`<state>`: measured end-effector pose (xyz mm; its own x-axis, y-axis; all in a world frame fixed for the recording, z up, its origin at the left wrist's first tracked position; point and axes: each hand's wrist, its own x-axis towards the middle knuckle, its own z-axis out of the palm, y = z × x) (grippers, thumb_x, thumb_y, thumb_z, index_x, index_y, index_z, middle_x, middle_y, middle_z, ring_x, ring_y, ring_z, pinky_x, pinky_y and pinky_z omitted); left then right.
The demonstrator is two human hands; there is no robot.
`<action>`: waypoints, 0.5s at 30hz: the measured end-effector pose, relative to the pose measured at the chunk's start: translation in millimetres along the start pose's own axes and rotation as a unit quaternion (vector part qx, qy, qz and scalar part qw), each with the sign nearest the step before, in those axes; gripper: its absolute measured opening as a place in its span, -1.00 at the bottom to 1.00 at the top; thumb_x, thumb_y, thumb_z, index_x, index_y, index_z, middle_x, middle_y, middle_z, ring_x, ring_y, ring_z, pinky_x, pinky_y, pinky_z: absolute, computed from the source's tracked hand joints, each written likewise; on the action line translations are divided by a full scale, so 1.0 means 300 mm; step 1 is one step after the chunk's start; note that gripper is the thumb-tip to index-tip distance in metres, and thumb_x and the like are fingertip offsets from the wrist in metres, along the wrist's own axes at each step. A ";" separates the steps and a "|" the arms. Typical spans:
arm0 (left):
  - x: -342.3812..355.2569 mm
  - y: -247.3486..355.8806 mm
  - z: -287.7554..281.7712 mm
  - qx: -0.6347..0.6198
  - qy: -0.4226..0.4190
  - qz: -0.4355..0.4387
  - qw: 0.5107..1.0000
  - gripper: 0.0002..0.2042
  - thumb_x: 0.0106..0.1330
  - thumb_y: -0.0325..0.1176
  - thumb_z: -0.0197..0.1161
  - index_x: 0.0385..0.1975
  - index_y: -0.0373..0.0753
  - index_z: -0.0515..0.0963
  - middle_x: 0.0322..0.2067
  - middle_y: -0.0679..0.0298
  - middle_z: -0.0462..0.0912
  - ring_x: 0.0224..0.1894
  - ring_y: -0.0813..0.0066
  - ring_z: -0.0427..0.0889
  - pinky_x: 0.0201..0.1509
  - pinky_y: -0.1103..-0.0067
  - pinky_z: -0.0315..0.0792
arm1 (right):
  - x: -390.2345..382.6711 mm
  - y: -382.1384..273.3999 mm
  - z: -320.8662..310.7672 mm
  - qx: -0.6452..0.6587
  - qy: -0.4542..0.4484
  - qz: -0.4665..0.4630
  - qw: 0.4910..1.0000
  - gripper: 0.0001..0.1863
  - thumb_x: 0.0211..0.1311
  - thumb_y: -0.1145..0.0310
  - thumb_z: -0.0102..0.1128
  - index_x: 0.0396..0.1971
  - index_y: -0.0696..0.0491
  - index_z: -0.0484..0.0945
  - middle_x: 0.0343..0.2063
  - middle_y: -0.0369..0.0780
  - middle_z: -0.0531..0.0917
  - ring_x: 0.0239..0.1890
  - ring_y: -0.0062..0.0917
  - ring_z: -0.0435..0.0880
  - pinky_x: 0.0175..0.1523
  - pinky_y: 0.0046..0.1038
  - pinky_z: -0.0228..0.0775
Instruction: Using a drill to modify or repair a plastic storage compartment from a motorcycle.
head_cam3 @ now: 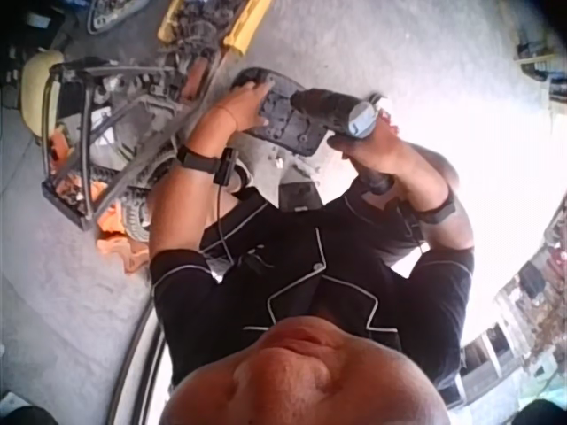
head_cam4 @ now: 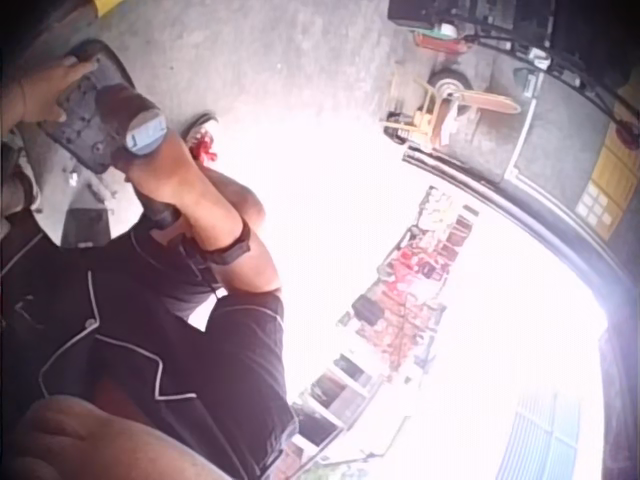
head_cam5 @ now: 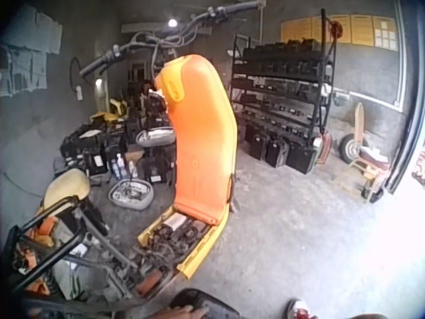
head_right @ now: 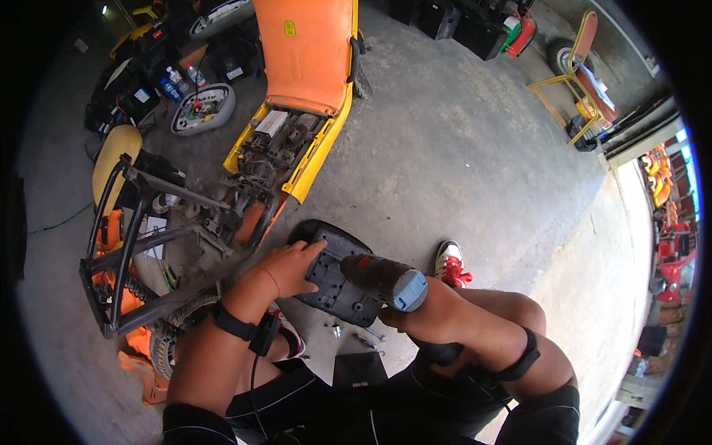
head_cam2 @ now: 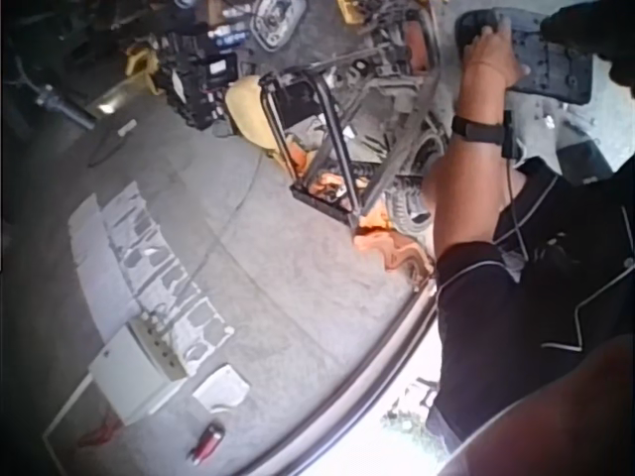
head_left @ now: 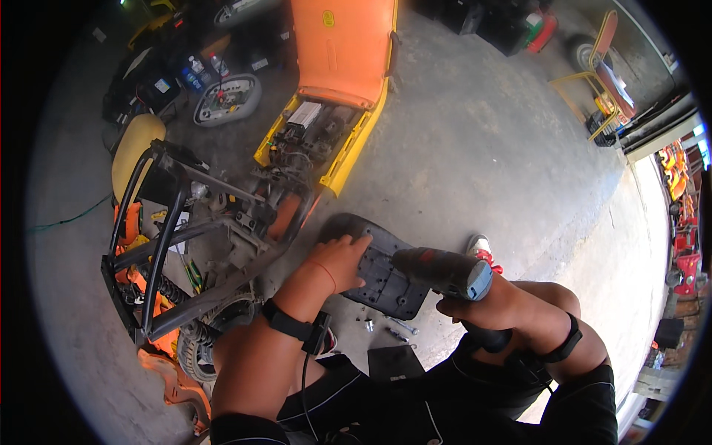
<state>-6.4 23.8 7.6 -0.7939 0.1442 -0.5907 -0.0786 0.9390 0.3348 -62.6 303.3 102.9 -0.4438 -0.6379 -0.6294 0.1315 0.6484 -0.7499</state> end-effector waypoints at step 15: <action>-0.006 -0.011 0.022 -0.006 -0.001 -0.002 1.000 -0.04 0.19 -0.17 0.52 0.55 -0.05 0.05 0.22 -0.15 0.49 0.23 -0.16 0.56 0.30 0.17 0.47 | -0.038 0.024 -0.024 0.049 0.005 0.002 0.999 -0.58 0.23 0.43 0.35 0.07 0.17 0.52 -0.35 -0.21 0.69 -0.38 -0.53 0.72 -0.23 -0.44 0.59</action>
<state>-0.8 22.4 2.7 -0.7918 0.1419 -0.5941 -0.0886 0.9357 0.3416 -63.0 318.3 106.1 -0.4526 -0.6301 -0.6310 0.2199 0.6069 -0.7638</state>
